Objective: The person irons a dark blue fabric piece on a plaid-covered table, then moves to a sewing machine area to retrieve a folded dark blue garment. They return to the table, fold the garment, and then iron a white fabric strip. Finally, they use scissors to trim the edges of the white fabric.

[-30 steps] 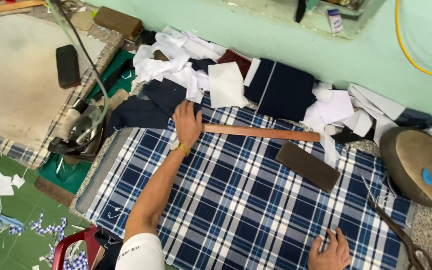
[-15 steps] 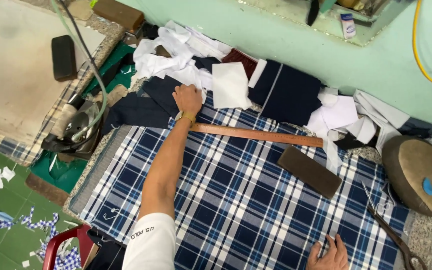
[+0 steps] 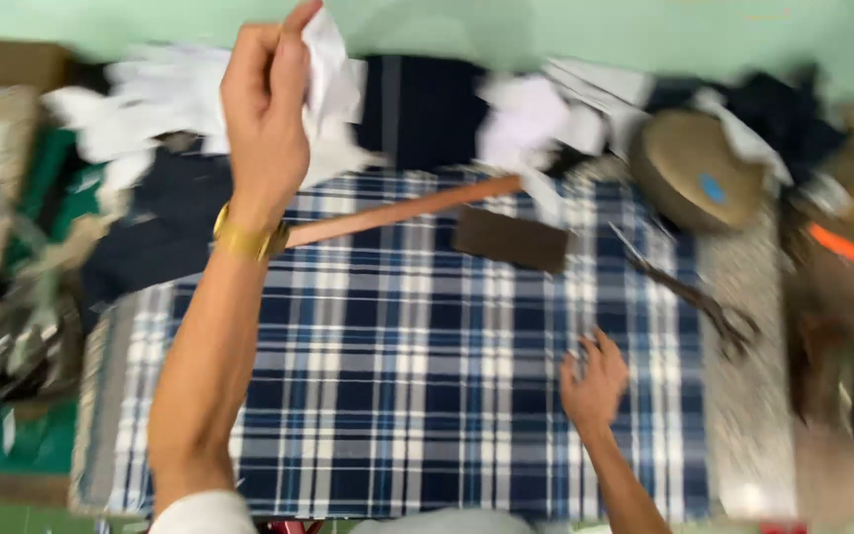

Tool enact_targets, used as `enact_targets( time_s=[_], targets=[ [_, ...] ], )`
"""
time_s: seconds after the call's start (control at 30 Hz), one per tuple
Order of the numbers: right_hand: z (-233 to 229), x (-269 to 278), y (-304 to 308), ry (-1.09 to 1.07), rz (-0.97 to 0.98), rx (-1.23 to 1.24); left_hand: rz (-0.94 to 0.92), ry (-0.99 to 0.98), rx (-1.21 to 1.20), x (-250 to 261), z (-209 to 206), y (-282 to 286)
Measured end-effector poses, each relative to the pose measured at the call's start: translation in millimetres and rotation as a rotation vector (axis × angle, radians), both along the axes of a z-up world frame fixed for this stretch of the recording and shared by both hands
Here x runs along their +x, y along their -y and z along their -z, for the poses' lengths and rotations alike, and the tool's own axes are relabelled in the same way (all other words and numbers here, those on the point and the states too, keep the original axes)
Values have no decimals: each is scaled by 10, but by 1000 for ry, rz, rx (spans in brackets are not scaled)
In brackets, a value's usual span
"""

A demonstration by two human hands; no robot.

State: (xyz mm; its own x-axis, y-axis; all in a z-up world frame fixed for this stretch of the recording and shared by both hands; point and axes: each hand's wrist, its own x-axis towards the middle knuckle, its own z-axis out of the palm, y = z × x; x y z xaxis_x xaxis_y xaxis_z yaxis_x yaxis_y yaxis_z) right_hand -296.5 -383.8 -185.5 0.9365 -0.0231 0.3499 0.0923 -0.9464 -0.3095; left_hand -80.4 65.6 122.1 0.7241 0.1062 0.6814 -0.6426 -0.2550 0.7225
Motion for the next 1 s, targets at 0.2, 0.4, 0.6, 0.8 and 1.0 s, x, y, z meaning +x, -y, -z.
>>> enact_targets(
  time_s=[0.2, 0.4, 0.6, 0.8, 1.0],
  targets=[
    [124, -1, 52, 113, -30, 15, 442, -174, -99, -1101, 344, 1672],
    [454, -92, 194, 38, -28, 522, 915, -611, -179, -2342, 840, 2519],
    [353, -362, 894, -81, -136, 629, 333, -1205, -53, -3008, 2366, 2012],
    [-5, -23, 1815, -54, 130, 441, -54, -1381, -158, -3329, 2488, 1404],
    [-2, 432, 2174, -393, 95, 119, -440, -1300, -148, -3497, 2978, 1026]
  ],
)
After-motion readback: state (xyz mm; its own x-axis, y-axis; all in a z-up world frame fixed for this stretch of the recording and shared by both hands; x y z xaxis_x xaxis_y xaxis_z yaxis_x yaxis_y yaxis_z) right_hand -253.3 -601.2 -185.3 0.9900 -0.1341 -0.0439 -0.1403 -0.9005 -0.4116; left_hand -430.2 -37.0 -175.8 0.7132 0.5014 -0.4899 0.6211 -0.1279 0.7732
